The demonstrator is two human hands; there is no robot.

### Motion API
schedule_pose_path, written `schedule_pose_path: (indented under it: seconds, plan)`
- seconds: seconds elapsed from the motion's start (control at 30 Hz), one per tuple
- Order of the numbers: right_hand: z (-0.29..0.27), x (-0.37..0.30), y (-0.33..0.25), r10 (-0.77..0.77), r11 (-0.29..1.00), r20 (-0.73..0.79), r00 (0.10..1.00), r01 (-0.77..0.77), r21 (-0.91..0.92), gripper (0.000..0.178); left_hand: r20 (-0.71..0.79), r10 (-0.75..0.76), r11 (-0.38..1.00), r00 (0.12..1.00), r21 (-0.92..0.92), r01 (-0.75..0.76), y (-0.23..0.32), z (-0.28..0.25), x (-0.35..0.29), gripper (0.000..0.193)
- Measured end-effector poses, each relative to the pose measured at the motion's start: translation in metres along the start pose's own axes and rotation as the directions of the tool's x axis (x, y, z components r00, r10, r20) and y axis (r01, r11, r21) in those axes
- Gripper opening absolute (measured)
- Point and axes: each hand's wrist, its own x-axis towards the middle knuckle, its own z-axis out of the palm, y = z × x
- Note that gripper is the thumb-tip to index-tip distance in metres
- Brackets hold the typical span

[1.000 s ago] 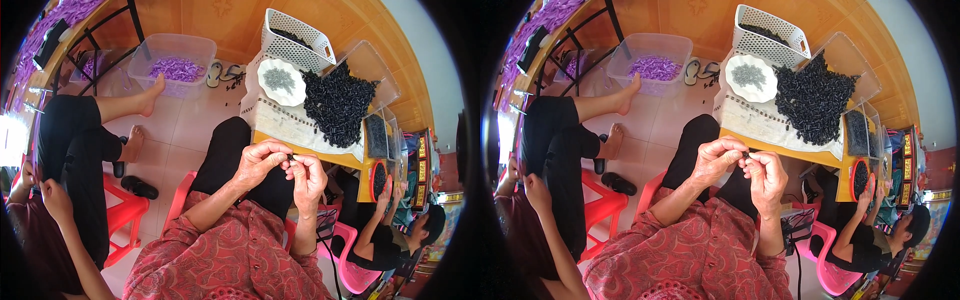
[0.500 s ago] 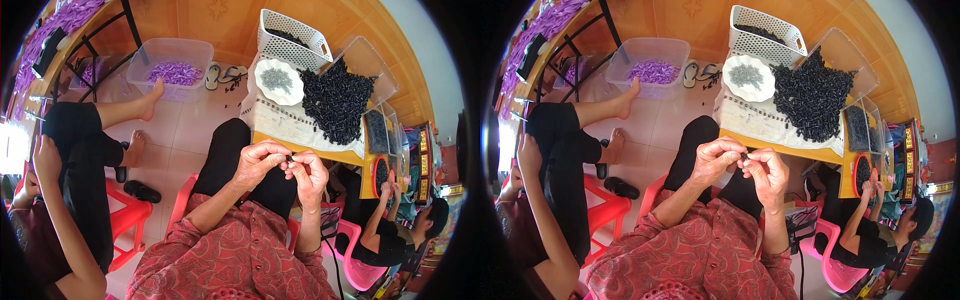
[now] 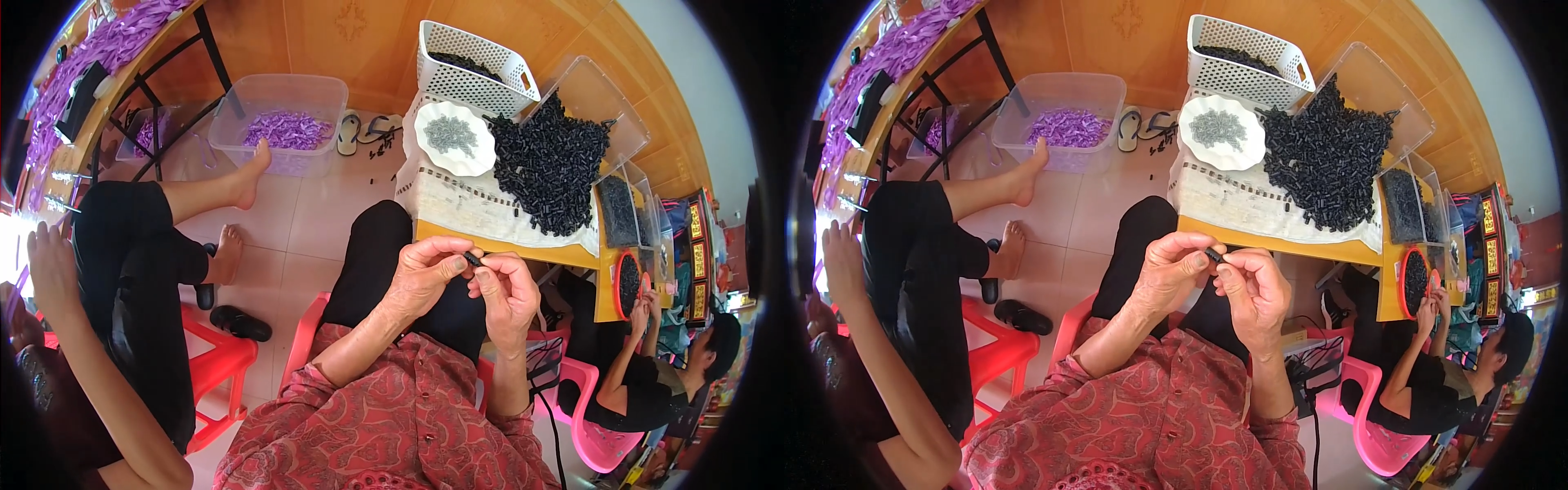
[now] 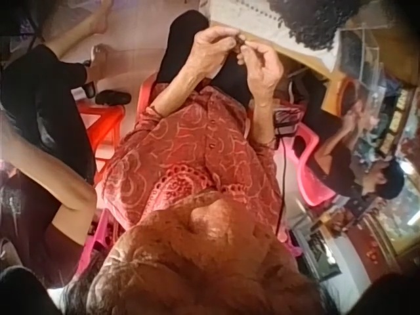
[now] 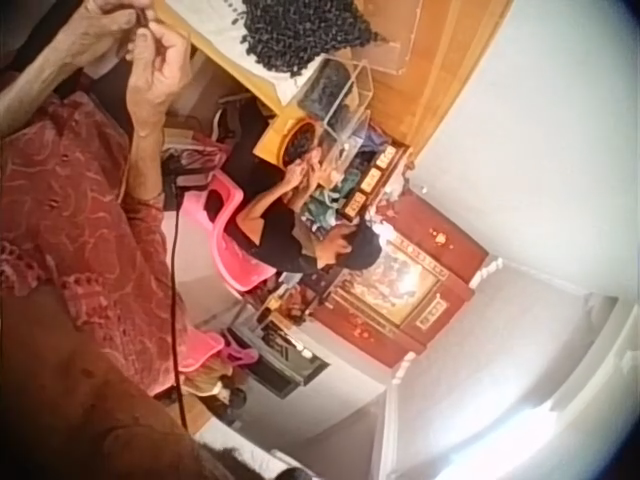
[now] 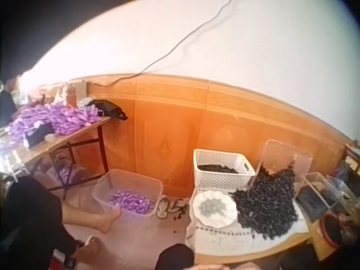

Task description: The person assembles small plastic components by hand, repeatedly picking up small pins from a plate and inserting them into black plastic pieces.

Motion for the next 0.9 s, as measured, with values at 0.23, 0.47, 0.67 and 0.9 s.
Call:
schedule_pose_path:
  seconds: [0.23, 0.47, 0.67, 0.9]
  plan:
    - [0.004, -0.001, 0.003, 0.014, 1.0, 0.01, 1.0, -0.014, 0.02, 0.009, -0.027, -0.073, 0.974, 0.997, -0.219, 0.065, -0.004, -0.003, 0.0, 0.02]
    - [0.008, -0.007, -0.004, 0.106, 0.993, -0.101, 0.989, -0.1, 0.065, 0.006, -0.119, 0.046, 0.996, 0.992, 0.077, -0.036, -0.004, 0.009, -0.005, 0.017]
    - [0.008, -0.01, -0.002, 0.185, 0.98, -0.19, 0.964, -0.166, 0.11, 0.005, -0.131, 0.143, 0.97, 0.981, 0.216, -0.113, -0.014, 0.012, -0.007, 0.016]
    - [0.011, -0.013, 0.001, 0.159, 0.984, -0.231, 0.96, -0.136, 0.112, 0.007, -0.122, 0.051, 0.999, 0.991, -0.007, -0.052, -0.016, 0.015, -0.008, 0.017]
